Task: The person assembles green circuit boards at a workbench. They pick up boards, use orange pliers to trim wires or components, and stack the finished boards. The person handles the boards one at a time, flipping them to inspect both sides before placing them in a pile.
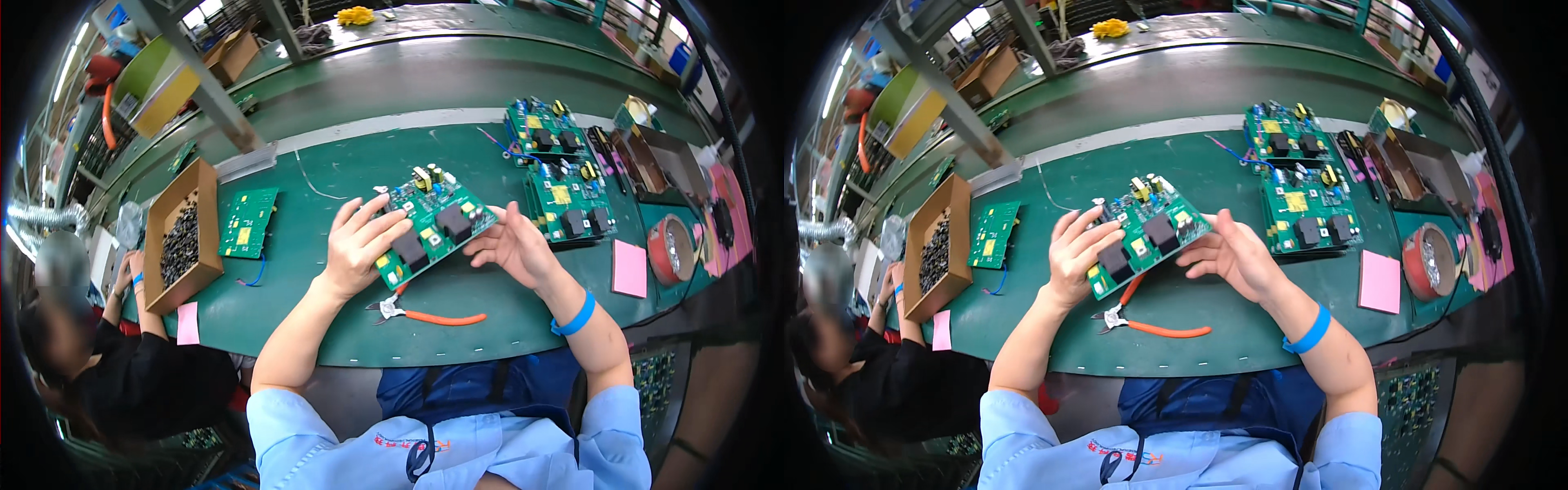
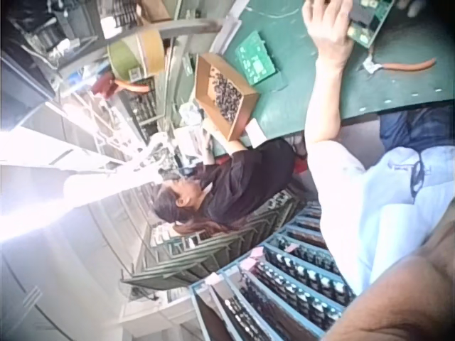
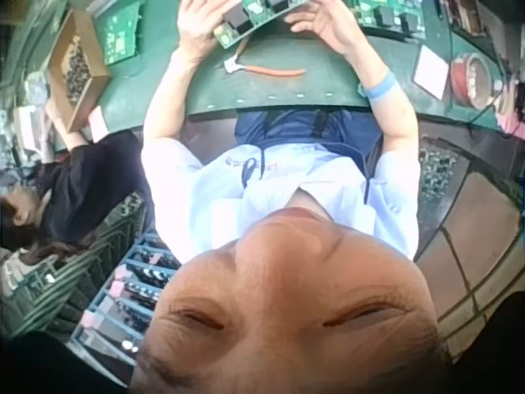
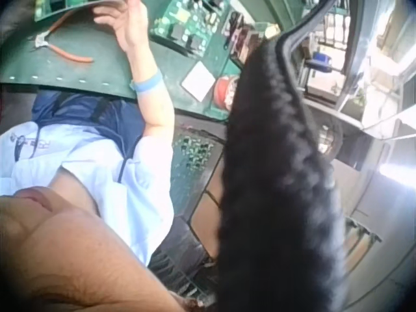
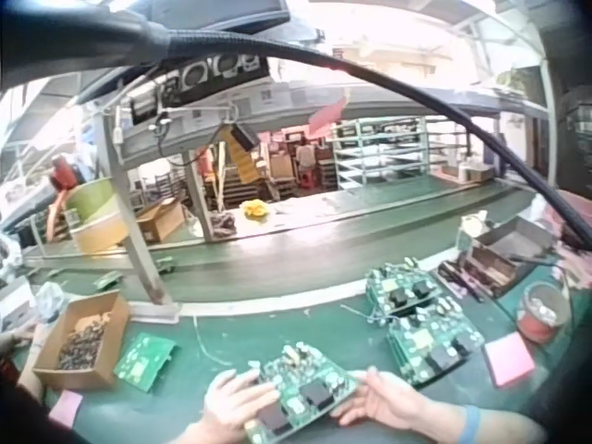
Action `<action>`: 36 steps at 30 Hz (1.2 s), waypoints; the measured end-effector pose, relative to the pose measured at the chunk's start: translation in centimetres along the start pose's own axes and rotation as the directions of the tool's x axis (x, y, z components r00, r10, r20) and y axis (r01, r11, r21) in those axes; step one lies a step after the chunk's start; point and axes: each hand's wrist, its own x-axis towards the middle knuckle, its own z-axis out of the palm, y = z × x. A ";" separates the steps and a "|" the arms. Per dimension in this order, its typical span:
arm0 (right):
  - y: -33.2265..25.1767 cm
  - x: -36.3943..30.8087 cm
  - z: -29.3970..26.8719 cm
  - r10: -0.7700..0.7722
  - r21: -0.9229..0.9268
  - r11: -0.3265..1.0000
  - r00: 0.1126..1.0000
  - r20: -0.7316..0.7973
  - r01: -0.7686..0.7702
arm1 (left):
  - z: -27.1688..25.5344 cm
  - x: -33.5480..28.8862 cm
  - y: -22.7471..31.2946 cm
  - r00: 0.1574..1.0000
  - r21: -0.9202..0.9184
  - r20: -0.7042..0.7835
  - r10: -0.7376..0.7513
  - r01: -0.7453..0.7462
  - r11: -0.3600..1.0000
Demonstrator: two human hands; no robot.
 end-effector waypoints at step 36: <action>1.2 0.3 -1.3 -0.058 -0.028 0.998 0.979 -0.197 0.053 | 1.2 -0.9 -2.2 0.594 -0.700 0.704 -0.389 0.486 -0.524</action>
